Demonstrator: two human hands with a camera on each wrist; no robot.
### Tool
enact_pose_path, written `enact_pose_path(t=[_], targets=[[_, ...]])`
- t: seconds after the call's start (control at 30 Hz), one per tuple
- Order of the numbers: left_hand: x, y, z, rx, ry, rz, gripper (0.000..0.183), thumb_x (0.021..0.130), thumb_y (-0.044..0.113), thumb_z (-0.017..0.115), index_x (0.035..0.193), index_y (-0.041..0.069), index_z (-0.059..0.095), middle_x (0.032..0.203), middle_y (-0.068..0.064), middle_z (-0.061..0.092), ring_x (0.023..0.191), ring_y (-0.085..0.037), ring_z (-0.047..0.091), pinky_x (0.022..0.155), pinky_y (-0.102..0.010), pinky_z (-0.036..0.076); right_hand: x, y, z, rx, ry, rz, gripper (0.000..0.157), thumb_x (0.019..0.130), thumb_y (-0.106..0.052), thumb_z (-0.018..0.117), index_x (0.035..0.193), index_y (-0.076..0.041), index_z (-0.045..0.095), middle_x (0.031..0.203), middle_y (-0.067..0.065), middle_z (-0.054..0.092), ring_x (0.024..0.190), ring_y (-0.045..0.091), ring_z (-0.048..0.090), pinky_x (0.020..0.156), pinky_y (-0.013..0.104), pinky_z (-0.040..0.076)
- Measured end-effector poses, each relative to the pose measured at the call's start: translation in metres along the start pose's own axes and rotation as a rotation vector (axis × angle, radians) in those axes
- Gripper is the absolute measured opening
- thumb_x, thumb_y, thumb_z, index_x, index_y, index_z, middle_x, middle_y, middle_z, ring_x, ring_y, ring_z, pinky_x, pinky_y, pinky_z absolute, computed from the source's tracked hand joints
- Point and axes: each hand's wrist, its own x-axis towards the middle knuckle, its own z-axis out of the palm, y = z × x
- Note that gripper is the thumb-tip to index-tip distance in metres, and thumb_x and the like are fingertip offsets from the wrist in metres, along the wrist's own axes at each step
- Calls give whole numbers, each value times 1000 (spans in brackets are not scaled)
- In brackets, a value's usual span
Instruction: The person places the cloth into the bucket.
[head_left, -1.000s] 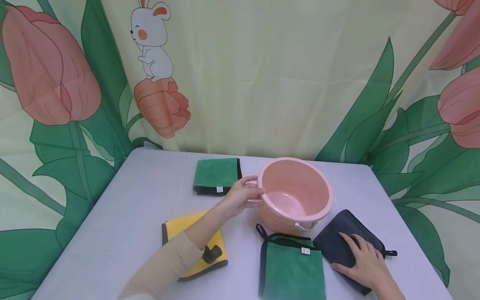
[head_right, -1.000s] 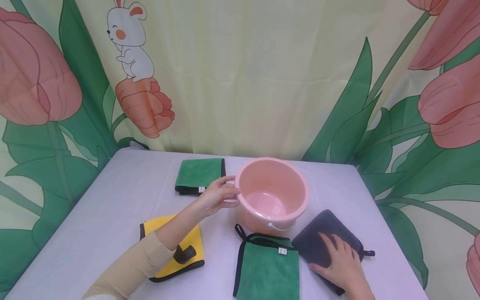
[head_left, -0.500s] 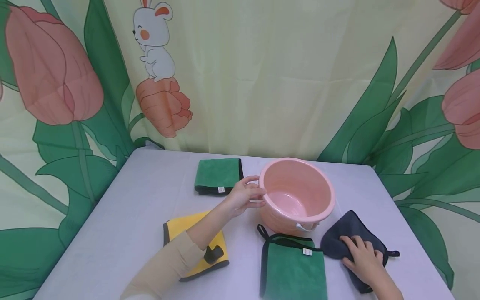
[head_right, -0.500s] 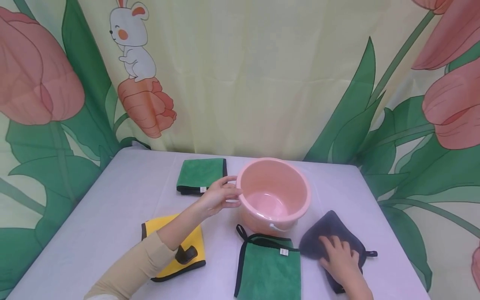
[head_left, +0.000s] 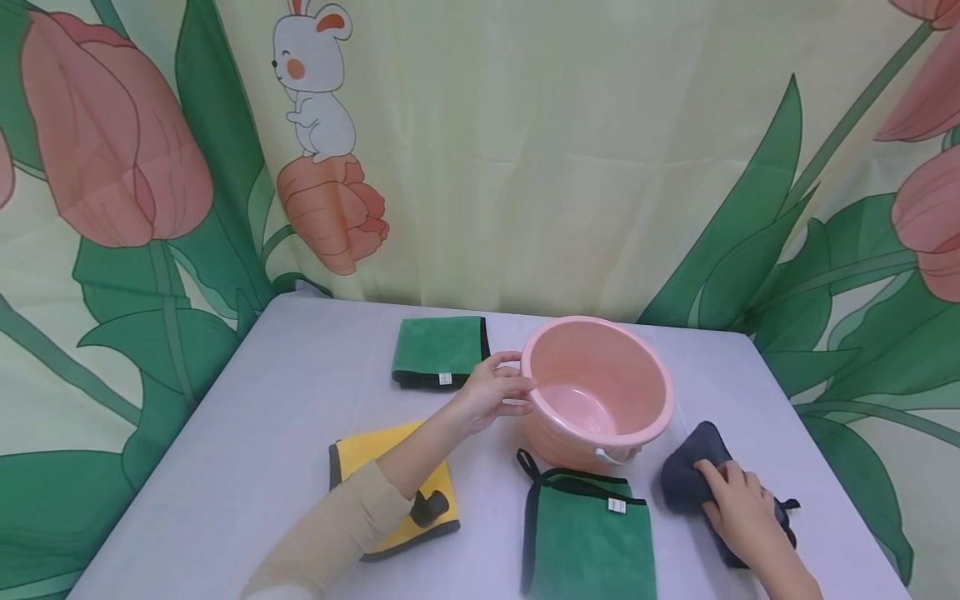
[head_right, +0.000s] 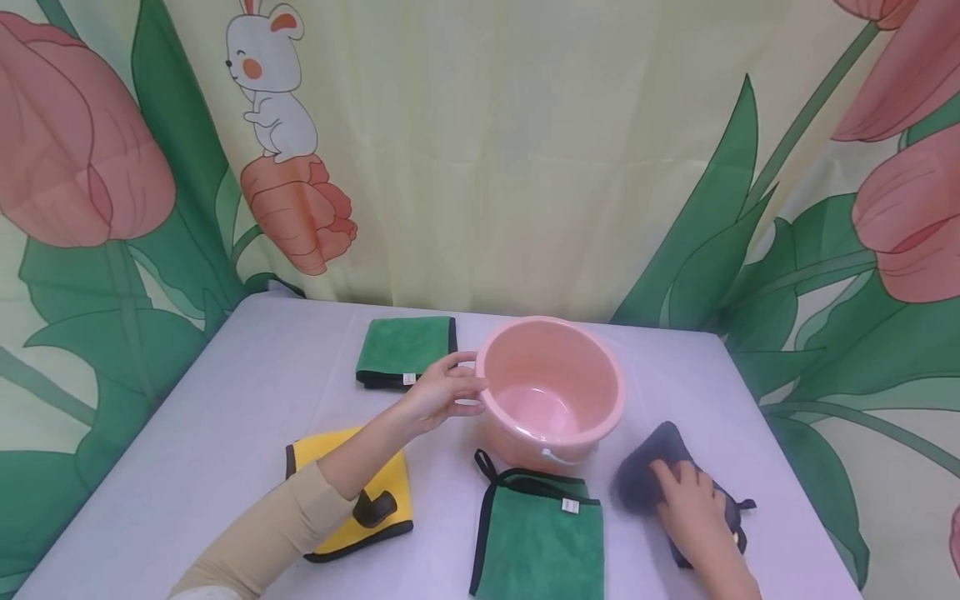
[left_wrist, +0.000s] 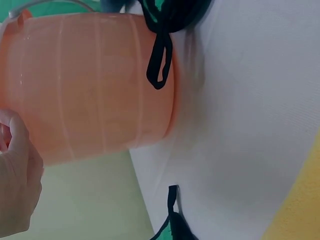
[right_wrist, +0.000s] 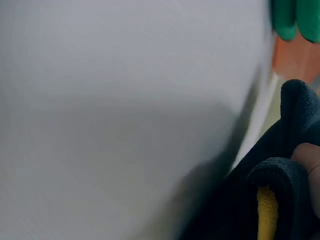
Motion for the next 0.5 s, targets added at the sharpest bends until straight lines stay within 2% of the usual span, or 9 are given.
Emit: enact_pose_path(t=[0.13, 0.27, 0.4, 0.5], targets=[[-1, 0, 0, 6, -1, 3, 53, 84, 1, 63, 131, 9, 40, 95, -9, 61, 71, -15, 63, 68, -34, 56, -1, 3, -22, 14, 142, -22, 49, 72, 0, 70, 114, -3, 45, 99, 29, 42, 89, 50, 41, 68, 64, 33], [0, 0, 0, 7, -6, 9, 53, 83, 2, 63, 130, 8, 40, 93, -9, 60, 70, -16, 62, 67, -33, 56, 3, 1, -52, 6, 280, -83, 52, 67, 3, 71, 112, -4, 46, 99, 31, 41, 88, 51, 39, 69, 66, 30], [1, 1, 0, 4, -6, 7, 52, 83, 1, 64, 130, 8, 40, 91, -8, 60, 69, -16, 62, 67, -33, 56, 11, -5, -83, -18, 367, -146, 55, 63, 6, 73, 110, -5, 47, 99, 31, 40, 89, 51, 37, 70, 67, 29], [0, 2, 0, 4, -5, 3, 52, 83, 1, 64, 130, 8, 41, 90, -8, 60, 69, -16, 62, 66, -33, 56, 17, -14, -104, -37, 399, -200, 56, 61, 7, 72, 110, -5, 47, 99, 30, 40, 90, 51, 37, 69, 67, 29]])
